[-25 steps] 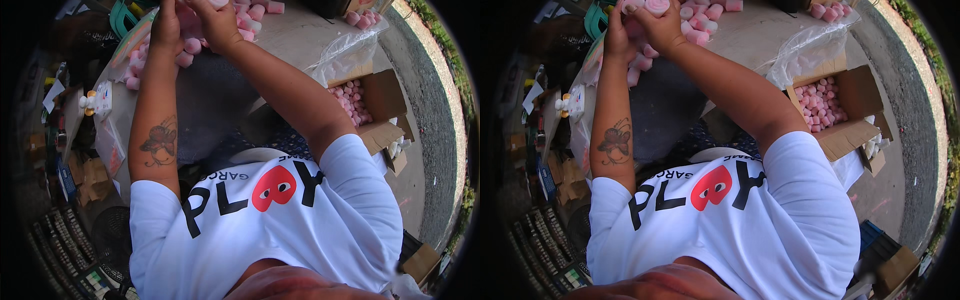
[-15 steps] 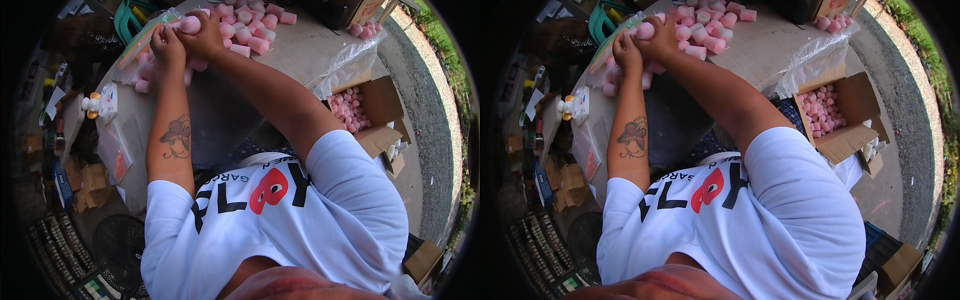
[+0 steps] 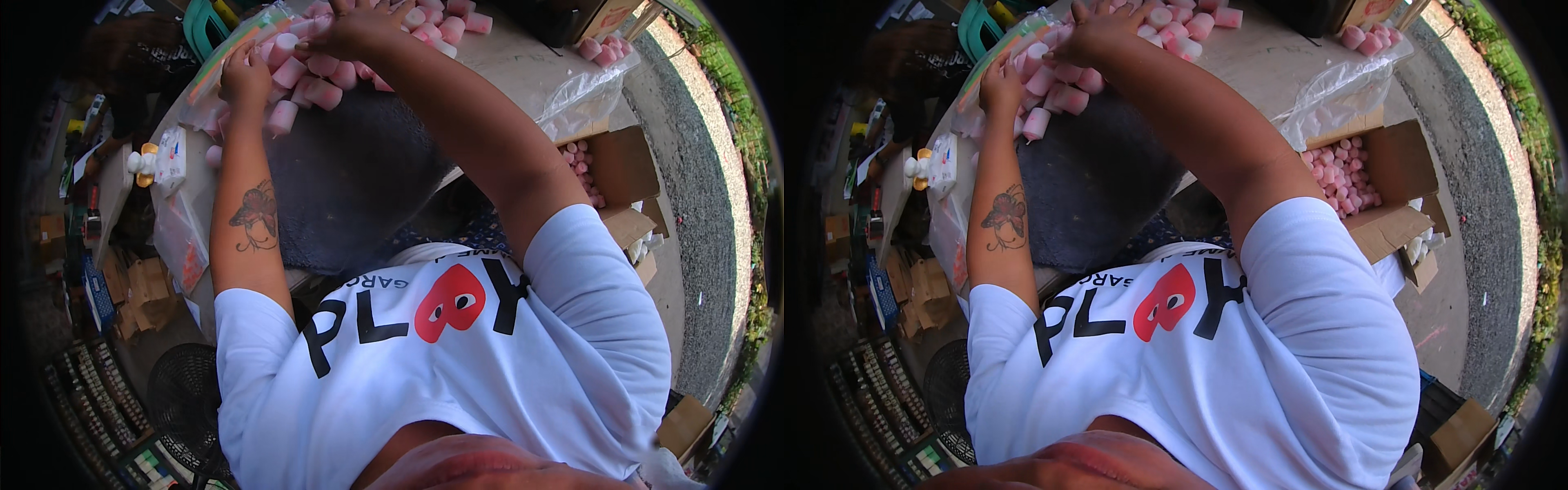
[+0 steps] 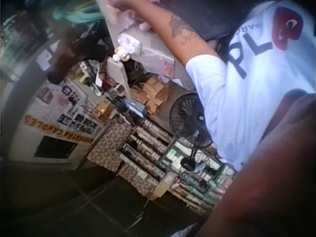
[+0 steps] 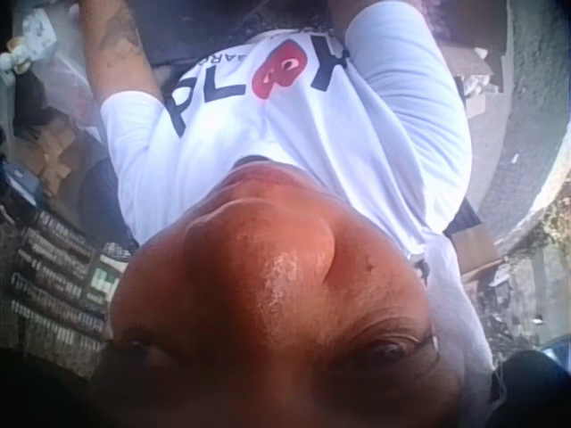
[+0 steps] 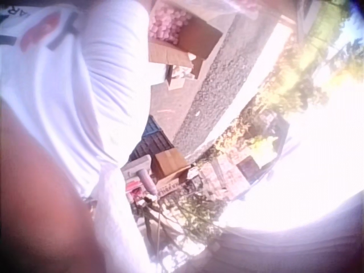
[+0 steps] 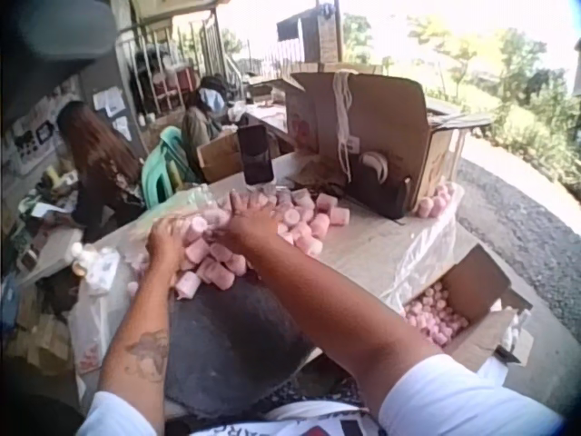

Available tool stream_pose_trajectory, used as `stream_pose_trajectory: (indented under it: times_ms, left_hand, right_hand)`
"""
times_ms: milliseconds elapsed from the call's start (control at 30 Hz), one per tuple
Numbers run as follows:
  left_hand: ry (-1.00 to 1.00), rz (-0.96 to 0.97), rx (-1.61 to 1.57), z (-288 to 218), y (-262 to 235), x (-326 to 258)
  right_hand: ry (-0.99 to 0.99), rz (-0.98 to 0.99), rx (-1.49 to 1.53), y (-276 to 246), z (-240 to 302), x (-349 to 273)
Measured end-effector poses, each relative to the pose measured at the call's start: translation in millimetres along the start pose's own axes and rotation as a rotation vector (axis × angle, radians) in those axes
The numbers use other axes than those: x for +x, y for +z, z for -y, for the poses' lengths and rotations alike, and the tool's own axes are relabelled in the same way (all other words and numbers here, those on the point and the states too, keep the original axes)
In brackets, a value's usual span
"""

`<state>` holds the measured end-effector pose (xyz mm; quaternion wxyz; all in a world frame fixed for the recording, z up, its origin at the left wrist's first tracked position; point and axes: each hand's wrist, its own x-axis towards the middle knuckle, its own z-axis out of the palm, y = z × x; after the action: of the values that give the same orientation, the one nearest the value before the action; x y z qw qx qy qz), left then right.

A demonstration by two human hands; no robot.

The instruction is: The person inserts wicks into small pink cylindrical candles, trims the wicks with scissors, and places the finished candles into a plastic bag. They also wipe the table surface with a cloth and transfer candles from a cardboard box to the table.

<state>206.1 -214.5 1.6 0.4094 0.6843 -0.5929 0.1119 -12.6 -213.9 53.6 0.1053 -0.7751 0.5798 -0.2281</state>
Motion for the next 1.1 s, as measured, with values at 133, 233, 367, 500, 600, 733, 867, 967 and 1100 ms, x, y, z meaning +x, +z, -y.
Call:
stream_pose_trajectory:
  times_ms: [133,233,367,500,600,733,867,967,1100]
  left_hand:
    - [0.304,0.016,-0.108,-36,-38,-22]
    - [0.214,0.230,0.437,-62,-72,-78]
    - [0.120,0.481,0.348,-31,-73,-112]
    - [0.240,0.451,0.329,37,-52,-95]
    - [0.351,0.398,0.333,56,-58,-90]
    - [0.381,0.415,0.603,51,-71,-80]
    - [0.372,0.599,0.846,-87,-113,-63]
    - [0.731,0.683,0.182,-221,-76,-79]
    - [1.022,1.145,-0.430,-386,49,-166]
  right_hand:
    - [-0.205,-0.130,-0.082,-3,-13,-22]
    - [-0.180,-0.206,-0.075,17,-19,-26]
    - [-0.410,-0.315,0.045,35,-34,-7]
    - [-0.655,-0.416,0.265,5,-51,-15]
    - [-0.822,-0.352,0.642,-54,-88,-53]
    - [-0.277,0.029,0.823,-153,-217,-159]
    - [0.550,-0.147,1.020,-137,-442,-281]
    - [1.138,0.004,0.667,-79,-518,-343]
    - [1.352,0.231,0.454,46,-569,-388]
